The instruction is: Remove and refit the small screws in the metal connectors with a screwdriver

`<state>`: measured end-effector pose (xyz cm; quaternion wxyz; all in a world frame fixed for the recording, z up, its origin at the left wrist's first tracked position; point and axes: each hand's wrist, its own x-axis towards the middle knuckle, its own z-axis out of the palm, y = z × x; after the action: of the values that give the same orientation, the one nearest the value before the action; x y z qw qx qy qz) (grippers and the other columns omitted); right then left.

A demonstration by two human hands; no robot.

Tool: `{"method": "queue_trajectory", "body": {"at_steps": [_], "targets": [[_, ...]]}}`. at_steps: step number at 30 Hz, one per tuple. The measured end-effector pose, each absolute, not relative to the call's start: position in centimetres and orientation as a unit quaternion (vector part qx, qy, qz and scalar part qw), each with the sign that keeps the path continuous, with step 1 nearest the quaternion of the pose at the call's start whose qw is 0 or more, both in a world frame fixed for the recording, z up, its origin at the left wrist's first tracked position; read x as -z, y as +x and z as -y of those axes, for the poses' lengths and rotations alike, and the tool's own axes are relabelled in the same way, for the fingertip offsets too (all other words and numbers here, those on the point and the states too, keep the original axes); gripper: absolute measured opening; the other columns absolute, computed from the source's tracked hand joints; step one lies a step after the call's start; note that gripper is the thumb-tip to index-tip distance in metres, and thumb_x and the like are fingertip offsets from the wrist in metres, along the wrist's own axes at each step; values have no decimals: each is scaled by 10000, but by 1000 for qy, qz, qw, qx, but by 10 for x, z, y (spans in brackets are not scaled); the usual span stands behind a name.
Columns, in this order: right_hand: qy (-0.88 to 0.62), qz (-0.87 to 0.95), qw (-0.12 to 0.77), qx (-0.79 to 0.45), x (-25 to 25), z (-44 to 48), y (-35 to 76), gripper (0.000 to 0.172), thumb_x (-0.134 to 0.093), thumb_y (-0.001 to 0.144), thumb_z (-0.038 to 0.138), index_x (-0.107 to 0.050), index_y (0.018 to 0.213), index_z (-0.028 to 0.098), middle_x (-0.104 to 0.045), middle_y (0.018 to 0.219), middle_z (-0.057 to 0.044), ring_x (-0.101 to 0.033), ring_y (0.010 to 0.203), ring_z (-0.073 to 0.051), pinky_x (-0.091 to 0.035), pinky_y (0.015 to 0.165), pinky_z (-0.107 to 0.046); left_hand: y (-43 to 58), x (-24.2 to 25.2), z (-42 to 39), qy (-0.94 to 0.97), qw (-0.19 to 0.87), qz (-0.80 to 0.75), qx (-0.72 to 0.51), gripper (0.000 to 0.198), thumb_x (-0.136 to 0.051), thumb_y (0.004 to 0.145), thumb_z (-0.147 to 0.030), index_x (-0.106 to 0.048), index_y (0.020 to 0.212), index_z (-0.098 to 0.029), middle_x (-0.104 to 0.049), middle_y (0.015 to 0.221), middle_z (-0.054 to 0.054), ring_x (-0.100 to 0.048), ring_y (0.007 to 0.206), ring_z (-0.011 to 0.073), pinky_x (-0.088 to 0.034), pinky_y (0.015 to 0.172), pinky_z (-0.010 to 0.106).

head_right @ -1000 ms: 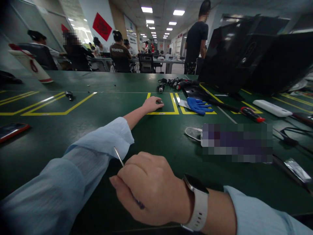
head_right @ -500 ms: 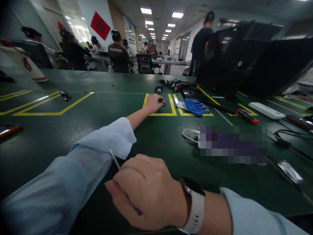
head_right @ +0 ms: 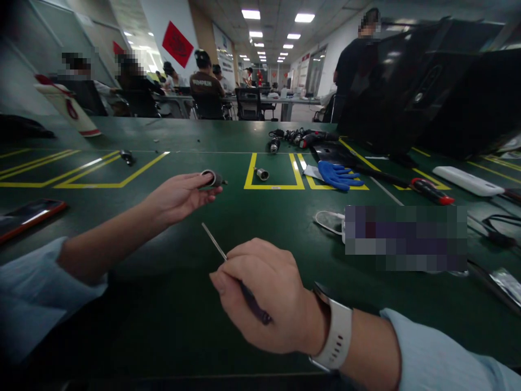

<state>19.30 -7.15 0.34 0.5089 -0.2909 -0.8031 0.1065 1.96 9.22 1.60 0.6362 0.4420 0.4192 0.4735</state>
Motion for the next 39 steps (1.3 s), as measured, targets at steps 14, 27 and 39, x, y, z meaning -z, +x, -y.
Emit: {"method": "queue_trajectory", "body": {"at_steps": [14, 27, 39], "targets": [[-430, 748, 462, -206, 15, 58, 191, 153, -518, 895, 204, -592, 774, 145, -582, 682, 0, -541, 604, -97, -429, 569, -234, -15, 8, -33, 453, 615, -505, -402, 270, -563, 812, -68, -659, 1055, -137, -678, 1071, 89, -645, 960, 154, -506, 920, 260], [-466, 750, 392, -260, 23, 49, 188, 49, -588, 851, 224, -604, 836, 180, -630, 777, 10, -580, 688, -111, -448, 620, -235, -15, 23, -36, 714, 411, -435, -364, 313, -689, 686, -136, -701, 991, -202, -596, 1172, 46, -595, 1054, 211, -478, 979, 382], [-473, 662, 429, -392, 9, 34, 188, 138, -628, 824, 293, -654, 862, 163, -696, 817, -32, -652, 754, -152, -527, 682, -300, -13, 3, -31, 602, 460, -469, -454, 297, -731, 610, -19, -730, 861, -178, -673, 1017, 53, -624, 983, 181, -497, 901, 249]]}}
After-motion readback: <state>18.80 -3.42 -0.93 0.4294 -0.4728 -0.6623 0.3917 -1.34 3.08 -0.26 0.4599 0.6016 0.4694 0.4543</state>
